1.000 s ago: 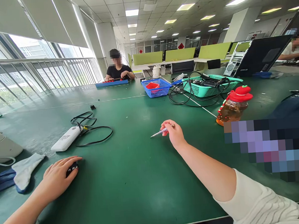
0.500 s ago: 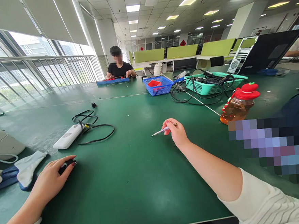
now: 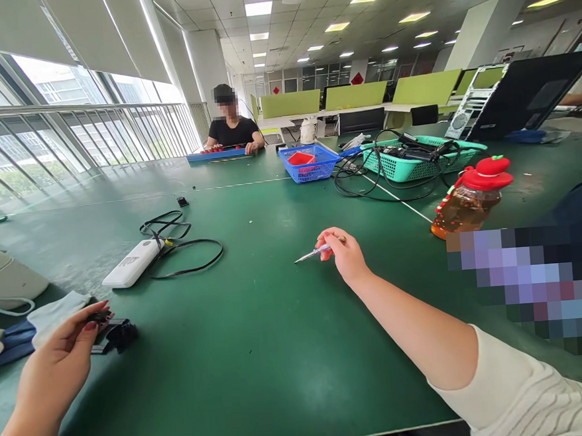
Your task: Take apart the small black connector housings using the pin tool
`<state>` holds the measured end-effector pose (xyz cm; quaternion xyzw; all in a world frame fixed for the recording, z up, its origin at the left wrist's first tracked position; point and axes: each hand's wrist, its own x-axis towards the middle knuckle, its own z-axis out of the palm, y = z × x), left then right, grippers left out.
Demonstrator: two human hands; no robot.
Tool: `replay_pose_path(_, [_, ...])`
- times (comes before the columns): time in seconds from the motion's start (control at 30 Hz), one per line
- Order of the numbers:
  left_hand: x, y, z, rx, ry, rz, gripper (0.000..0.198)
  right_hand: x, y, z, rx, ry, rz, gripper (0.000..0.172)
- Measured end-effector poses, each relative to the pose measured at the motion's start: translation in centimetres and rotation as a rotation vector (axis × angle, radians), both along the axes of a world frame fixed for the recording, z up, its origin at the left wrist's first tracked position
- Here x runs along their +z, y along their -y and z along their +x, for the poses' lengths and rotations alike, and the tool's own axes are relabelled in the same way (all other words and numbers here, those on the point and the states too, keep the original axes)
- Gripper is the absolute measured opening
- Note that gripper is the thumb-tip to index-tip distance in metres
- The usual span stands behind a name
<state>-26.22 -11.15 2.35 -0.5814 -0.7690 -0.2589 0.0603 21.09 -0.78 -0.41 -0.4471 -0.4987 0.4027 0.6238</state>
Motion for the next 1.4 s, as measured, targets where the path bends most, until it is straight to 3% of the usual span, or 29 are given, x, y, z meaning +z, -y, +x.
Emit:
replay_pose_path(0.1, [0.4, 0.5, 0.9, 0.055, 0.181, -0.066, 0.041, -0.3, -0.2, 0.0, -0.004, -0.002, 0.018, 0.027])
replay_pose_path(0.27, [0.6, 0.5, 1.9, -0.097, 0.103, -0.022, 0.035, -0.6, -0.3, 0.2, -0.007, 0.017, 0.018, 0.026])
replay_pose_path(0.4, [0.8, 0.5, 2.4, -0.022, 0.046, 0.013, 0.036, -0.5, -0.3, 0.1, 0.004, 0.019, 0.026, 0.027])
replay_pose_path(0.6, [1.9, 1.3, 3.7, 0.143, 0.126, -0.059, 0.041, -0.3, -0.1, 0.0, 0.014, 0.018, 0.024, 0.028])
replay_pose_path(0.83, [1.2, 1.3, 2.8, 0.173, 0.032, -0.006, 0.046, -0.2, 0.0, 0.0, 0.021, 0.033, 0.009, 0.028])
replay_pose_path(1.03, [0.8, 0.7, 2.7, 0.202, 0.191, 0.028, 0.048, 0.0, 0.0, 0.0, 0.020, 0.043, 0.008, 0.028])
replay_pose_path(1.1, [0.8, 0.6, 2.9, 0.169, 0.317, 0.067, 0.050, 0.0, 0.0, -0.1, 0.021, 0.039, 0.004, 0.028])
replay_pose_path(1.23, [0.3, 0.5, 2.7, -0.018, 0.515, 0.113, 0.056, -0.1, 0.0, -0.1, 0.025, 0.039, 0.004, 0.028])
replay_pose_path(1.4, [0.0, 0.7, 1.9, -0.047, 0.451, 0.065, 0.063, -0.3, -0.1, 0.0, 0.041, 0.045, 0.027, 0.030])
